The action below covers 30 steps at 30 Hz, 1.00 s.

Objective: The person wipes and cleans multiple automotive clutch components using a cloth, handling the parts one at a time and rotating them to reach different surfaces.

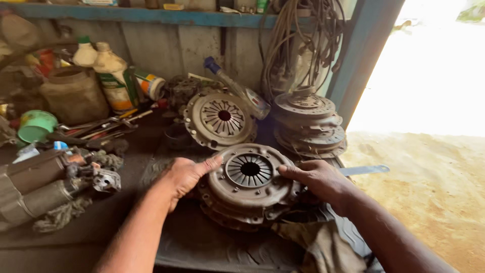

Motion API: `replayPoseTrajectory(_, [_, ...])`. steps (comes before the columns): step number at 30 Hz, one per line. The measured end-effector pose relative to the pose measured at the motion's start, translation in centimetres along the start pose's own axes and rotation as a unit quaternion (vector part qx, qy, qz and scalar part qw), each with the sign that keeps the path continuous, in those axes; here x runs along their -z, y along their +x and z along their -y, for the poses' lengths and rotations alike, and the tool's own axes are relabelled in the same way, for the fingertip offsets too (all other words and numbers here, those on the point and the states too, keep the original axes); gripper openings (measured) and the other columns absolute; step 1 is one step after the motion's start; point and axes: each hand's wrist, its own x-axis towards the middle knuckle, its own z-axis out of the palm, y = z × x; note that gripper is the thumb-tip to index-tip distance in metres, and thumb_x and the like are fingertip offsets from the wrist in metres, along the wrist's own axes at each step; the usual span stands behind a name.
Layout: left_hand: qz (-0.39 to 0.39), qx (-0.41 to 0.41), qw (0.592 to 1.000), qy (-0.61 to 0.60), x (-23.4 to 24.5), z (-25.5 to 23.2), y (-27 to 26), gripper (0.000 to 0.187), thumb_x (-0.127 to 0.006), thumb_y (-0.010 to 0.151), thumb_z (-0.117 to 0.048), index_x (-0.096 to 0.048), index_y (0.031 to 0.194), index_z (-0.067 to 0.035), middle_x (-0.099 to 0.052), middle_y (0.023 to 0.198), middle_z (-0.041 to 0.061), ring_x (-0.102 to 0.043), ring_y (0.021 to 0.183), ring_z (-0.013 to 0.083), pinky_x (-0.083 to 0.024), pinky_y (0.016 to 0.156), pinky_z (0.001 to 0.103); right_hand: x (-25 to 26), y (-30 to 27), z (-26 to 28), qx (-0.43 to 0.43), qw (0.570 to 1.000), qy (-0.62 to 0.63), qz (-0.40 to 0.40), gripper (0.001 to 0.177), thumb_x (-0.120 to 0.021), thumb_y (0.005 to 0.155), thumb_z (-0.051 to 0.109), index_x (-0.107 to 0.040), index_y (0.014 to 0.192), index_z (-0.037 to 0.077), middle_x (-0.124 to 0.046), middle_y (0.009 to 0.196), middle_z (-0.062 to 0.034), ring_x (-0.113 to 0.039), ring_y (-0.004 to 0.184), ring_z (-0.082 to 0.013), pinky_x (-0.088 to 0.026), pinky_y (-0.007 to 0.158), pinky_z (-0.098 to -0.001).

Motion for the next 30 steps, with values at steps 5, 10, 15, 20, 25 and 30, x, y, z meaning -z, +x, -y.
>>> replayPoseTrajectory(5, [-0.027, -0.008, 0.997, -0.066, -0.9, -0.2, -0.7, 0.094, -0.084, 0.062, -0.062, -0.073, 0.119, 0.012, -0.063, 0.14, 0.033, -0.055, 0.137, 0.0371, -0.037, 0.116, 0.053, -0.7, -0.1, 0.1, 0.007, 0.998, 0.068, 0.003, 0.051, -0.079, 0.079, 0.047, -0.08, 0.097, -0.001, -0.069, 0.076, -0.0045, -0.063, 0.063, -0.0127, -0.051, 0.059, -0.0303])
replayPoseTrajectory(10, [-0.015, -0.014, 0.994, -0.105, -1.0, -1.4, -1.9, 0.069, -0.085, 0.061, -0.055, -0.084, 0.105, -0.001, -0.07, 0.136, 0.022, -0.055, 0.136, 0.0301, -0.03, 0.118, 0.05, -0.8, 0.8, -1.1, 0.04, 0.995, 0.094, -0.013, 0.046, -0.083, 0.081, 0.041, -0.075, 0.093, -0.003, -0.062, 0.07, -0.0069, -0.053, 0.055, -0.0133, -0.042, 0.05, -0.0284])
replayPoseTrajectory(15, [0.003, -0.055, 0.991, -0.125, 0.1, -2.8, -3.0, 0.059, -0.087, 0.061, -0.048, -0.083, 0.097, -0.001, -0.081, 0.119, 0.023, -0.065, 0.127, 0.0291, -0.03, 0.118, 0.051, 0.5, 1.2, -1.7, 0.134, 0.978, 0.161, -0.006, 0.045, -0.085, 0.073, 0.028, -0.07, 0.103, -0.001, -0.073, 0.081, -0.0117, -0.067, 0.066, -0.0173, -0.057, 0.058, -0.0311])
replayPoseTrajectory(20, [-0.037, -0.321, 0.936, -0.138, 1.7, -4.2, -5.7, 0.061, -0.089, 0.063, -0.038, -0.067, 0.109, -0.005, -0.077, 0.099, 0.009, -0.073, 0.098, 0.0266, -0.059, 0.094, 0.043, 1.3, 0.0, -1.3, 0.328, 0.928, 0.179, -0.009, 0.054, -0.086, 0.072, 0.026, -0.058, 0.11, 0.0, -0.071, 0.087, -0.014, -0.075, 0.077, -0.0231, -0.069, 0.066, -0.0404])
replayPoseTrajectory(25, [-0.09, -0.424, 0.901, 0.001, 1.8, -4.7, -6.4, 0.06, -0.095, 0.06, -0.021, -0.064, 0.11, -0.006, -0.076, 0.099, 0.006, -0.072, 0.093, 0.0184, -0.059, 0.082, 0.034, 0.3, 0.5, -1.2, 0.531, 0.824, -0.074, -0.184, 0.064, -0.093, 0.067, 0.018, -0.054, 0.116, 0.006, -0.069, 0.109, -0.0086, -0.075, 0.098, -0.0218, -0.061, 0.083, -0.037])
replayPoseTrajectory(30, [-0.158, -0.523, 0.827, 0.132, 2.1, -3.9, -6.7, 0.061, -0.098, 0.058, -0.02, -0.062, 0.106, -0.007, -0.073, 0.101, 0.007, -0.071, 0.093, 0.0179, -0.057, 0.081, 0.034, 0.2, -0.4, -1.0, 0.561, 0.786, -0.152, -0.211, 0.068, -0.096, 0.061, 0.018, -0.057, 0.116, 0.004, -0.071, 0.103, -0.0079, -0.075, 0.093, -0.0203, -0.063, 0.077, -0.0334])
